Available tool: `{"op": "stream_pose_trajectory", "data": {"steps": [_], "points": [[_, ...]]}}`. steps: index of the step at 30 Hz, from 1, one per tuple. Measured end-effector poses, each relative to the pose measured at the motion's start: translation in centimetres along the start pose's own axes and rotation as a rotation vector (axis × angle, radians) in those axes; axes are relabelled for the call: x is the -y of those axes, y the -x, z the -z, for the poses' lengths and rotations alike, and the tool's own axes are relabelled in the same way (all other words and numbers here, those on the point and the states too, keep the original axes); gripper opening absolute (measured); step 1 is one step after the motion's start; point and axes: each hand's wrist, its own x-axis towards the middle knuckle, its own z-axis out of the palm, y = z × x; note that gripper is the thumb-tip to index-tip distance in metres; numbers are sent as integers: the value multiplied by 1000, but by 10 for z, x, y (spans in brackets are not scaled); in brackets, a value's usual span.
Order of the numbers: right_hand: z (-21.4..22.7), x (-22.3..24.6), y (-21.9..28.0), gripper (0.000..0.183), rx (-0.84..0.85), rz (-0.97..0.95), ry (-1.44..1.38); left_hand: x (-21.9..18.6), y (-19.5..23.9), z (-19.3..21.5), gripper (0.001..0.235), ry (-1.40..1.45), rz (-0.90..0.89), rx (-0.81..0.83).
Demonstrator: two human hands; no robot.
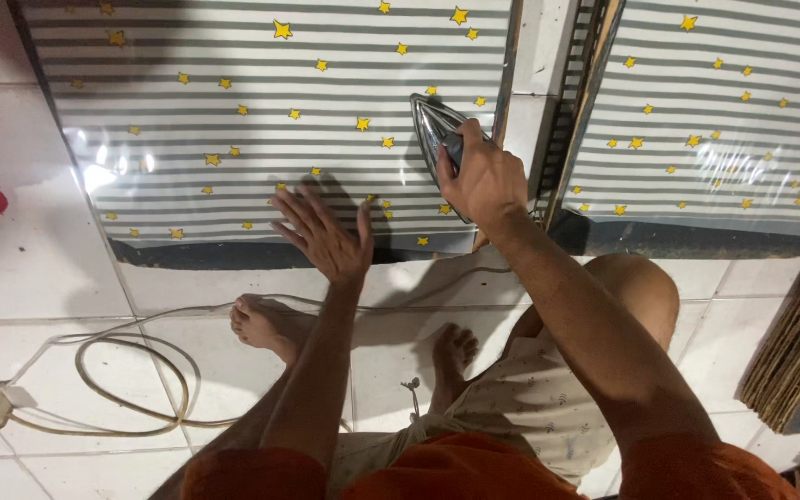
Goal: The person irons a striped shirt with yellow stars on a flat board using an electric iron. They move the iron back and forth across the fabric, occasionally adjusting the shirt with their left hand, and finally lift the shirt from the board.
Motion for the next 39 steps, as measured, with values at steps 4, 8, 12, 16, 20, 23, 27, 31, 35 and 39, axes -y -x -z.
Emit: {"op": "stream_pose_trajectory", "data": {"steps": [4,8,12,16,20,23,27,31,35,39], "points": [[2,0,-1,30,-21,15,19,-2,-10,3,92,-47,-46,49],[-2,-3,0,32,-56,10,-109,-6,-11,4,93,-89,-14,31],[3,1,9,27,-158,1,-194,-4,-7,2,92,-85,-18,3],[6,-7,-29,41,-227,-162,-160,-6,-7,5,88,-109,-43,-70],[17,-23,-78,36,-413,-113,-348,-8,-6,9,84,26,-30,-64],[9,-38,-96,36,-408,-142,-288,-8,-8,6,84,23,-39,-75],[13,-37,-97,37,-371,-204,-287,-6,-8,12,86,118,-29,-13],[16,-33,-98,37,-382,-179,-300,-6,-13,21,77,235,14,-20],[18,-33,-98,36,-328,-227,-267,-6,-23,18,76,67,49,11],[23,-30,-95,35,-284,-235,-313,-8,-27,22,76,-17,-44,-4]]}}
